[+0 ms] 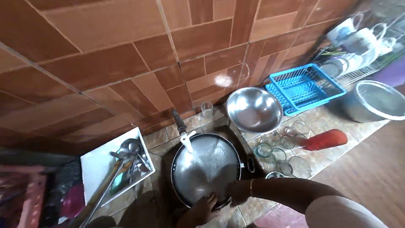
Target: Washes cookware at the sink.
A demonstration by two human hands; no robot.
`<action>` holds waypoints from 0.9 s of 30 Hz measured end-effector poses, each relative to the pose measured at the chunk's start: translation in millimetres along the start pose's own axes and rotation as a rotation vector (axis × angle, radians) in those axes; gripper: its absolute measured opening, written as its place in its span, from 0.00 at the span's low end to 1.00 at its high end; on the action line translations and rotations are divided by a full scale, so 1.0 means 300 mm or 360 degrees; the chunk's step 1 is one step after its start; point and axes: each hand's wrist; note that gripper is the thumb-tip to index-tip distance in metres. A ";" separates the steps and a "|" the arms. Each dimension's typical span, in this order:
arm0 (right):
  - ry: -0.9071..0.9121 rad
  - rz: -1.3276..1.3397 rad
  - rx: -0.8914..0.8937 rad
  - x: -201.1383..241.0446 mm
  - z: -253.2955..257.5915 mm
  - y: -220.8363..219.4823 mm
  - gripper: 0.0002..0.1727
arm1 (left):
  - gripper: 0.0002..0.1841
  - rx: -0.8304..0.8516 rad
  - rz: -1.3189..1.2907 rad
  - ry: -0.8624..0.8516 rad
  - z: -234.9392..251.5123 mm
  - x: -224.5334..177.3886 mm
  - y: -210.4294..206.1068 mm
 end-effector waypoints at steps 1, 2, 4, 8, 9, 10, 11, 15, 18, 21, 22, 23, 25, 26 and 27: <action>0.0023 -0.0130 0.0017 -0.035 -0.037 0.001 0.28 | 0.39 -0.0036 0.0057 0.0036 -0.026 0.002 -0.007; 0.0041 -0.0258 -0.0031 -0.076 -0.068 -0.005 0.25 | 0.36 -0.0078 0.0099 0.0083 -0.052 -0.001 -0.007; 0.0030 -0.0450 -0.0222 -0.154 -0.097 -0.032 0.21 | 0.30 -0.0193 0.0192 0.0134 -0.099 -0.010 -0.009; 0.0033 -0.0530 -0.0403 -0.202 -0.066 -0.055 0.25 | 0.24 -0.0309 0.0344 0.0083 -0.128 0.014 -0.029; 0.0025 -0.0518 -0.0327 -0.184 -0.068 -0.039 0.26 | 0.23 -0.0372 0.0373 0.0048 -0.133 0.022 -0.041; 0.0030 -0.0530 -0.0284 -0.175 -0.068 -0.032 0.27 | 0.23 -0.0419 0.0381 0.0044 -0.137 0.022 -0.050; 0.0048 -0.0547 -0.0278 -0.177 -0.067 -0.030 0.27 | 0.22 -0.0445 0.0378 0.0089 -0.143 0.009 -0.049; 0.0147 -0.0537 -0.0527 -0.180 -0.122 0.006 0.23 | 0.19 -0.0359 0.0362 0.0507 -0.202 -0.111 0.024; 0.0208 -0.0459 -0.0717 -0.152 -0.230 0.143 0.22 | 0.17 -0.0492 0.0213 0.0495 -0.324 -0.235 0.114; 0.0221 -0.0228 -0.0744 -0.126 -0.304 0.329 0.26 | 0.16 -0.0999 -0.0102 0.0149 -0.425 -0.269 0.182; 0.0205 -0.0118 -0.0740 -0.117 -0.323 0.389 0.27 | 0.16 -0.1150 -0.0248 0.0108 -0.440 -0.278 0.208; 0.0191 0.0003 -0.0750 -0.109 -0.339 0.443 0.27 | 0.16 -0.1273 -0.0412 0.0087 -0.450 -0.283 0.236; 0.0176 0.0197 -0.0767 -0.095 -0.352 0.529 0.26 | 0.15 -0.1530 -0.0685 0.0044 -0.459 -0.292 0.276; 0.0157 0.0257 -0.0768 -0.089 -0.350 0.560 0.27 | 0.13 -0.1657 -0.0797 0.0021 -0.457 -0.301 0.291; 0.0131 0.0318 -0.0778 -0.079 -0.347 0.585 0.27 | 0.12 -0.1779 -0.0898 -0.0004 -0.451 -0.310 0.305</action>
Point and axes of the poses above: each hand's wrist, its own z-axis towards the middle knuckle, its own y-axis out of the back of the hand, x = y × z, and after that the axes turned 12 degrees about -z, right-handed
